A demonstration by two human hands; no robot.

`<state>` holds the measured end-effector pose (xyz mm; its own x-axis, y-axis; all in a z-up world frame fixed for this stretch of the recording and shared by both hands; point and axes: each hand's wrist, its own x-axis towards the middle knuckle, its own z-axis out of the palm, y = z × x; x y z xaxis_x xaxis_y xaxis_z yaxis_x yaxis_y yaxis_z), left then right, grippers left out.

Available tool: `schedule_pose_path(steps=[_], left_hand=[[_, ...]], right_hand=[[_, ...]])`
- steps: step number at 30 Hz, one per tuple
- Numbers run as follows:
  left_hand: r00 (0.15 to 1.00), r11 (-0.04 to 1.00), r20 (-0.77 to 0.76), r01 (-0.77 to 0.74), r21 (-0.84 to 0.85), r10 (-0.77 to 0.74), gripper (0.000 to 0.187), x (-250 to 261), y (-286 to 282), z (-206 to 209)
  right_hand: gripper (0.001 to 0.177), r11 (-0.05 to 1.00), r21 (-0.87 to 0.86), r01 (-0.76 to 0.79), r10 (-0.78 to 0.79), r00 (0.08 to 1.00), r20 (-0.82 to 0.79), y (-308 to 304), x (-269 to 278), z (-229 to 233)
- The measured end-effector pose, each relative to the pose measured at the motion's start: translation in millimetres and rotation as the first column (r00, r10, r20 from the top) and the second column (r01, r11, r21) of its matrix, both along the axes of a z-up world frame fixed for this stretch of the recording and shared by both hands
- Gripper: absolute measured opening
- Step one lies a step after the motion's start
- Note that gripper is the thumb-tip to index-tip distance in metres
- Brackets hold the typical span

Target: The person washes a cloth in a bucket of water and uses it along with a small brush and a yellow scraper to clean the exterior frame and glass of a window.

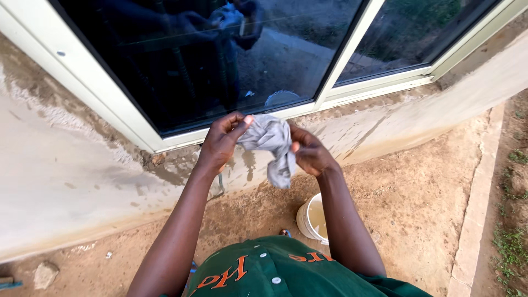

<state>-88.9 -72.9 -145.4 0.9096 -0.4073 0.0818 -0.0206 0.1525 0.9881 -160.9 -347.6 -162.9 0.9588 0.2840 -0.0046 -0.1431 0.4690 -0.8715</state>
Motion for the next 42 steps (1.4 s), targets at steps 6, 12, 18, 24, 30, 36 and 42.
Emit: schedule_pose_path(steps=[6, 12, 18, 24, 30, 36, 42], left_hand=[[0.874, 0.974, -0.474, -0.186, -0.128, 0.105, 0.044, -8, -12, 2], [0.923, 1.0, -0.385, 0.019, -0.013, -0.023, 0.047, -19, 0, -57], [0.96, 0.949, -0.277, -0.128, -0.287, 0.046, 0.018, -11, 15, -81], [0.913, 0.759, -0.408, -0.281, -0.587, 0.022, 0.011, -7, 32, -82], [0.939, 0.711, -0.326, -0.301, -0.636, 0.106, 0.01, -5, 60, -72], [0.994, 0.737, -0.11, -0.079, -0.671, 0.006, 0.029, -15, 77, -13], [0.984, 0.989, -0.173, -0.061, -0.136, 0.037, 0.073, -15, 74, -27]], right_hand=[[0.023, 0.989, 0.036, 0.144, -0.145, 0.989, 0.008, 25, 1, -13], [0.009, 0.904, -0.31, 0.296, -0.255, 0.953, 0.166, 40, 10, -24], [0.011, 0.897, -0.18, 0.404, -0.391, 0.915, 0.102, 25, 5, -8], [0.003, 0.852, 0.034, 0.522, -0.521, 0.843, 0.134, 7, 6, 4], [0.013, 0.833, 0.166, 0.528, -0.546, 0.834, 0.084, -18, 3, 15], [0.011, 0.91, 0.081, 0.408, -0.414, 0.905, 0.095, -32, 3, 24], [0.01, 0.896, 0.101, 0.432, -0.419, 0.899, -0.126, -18, -7, -7]])
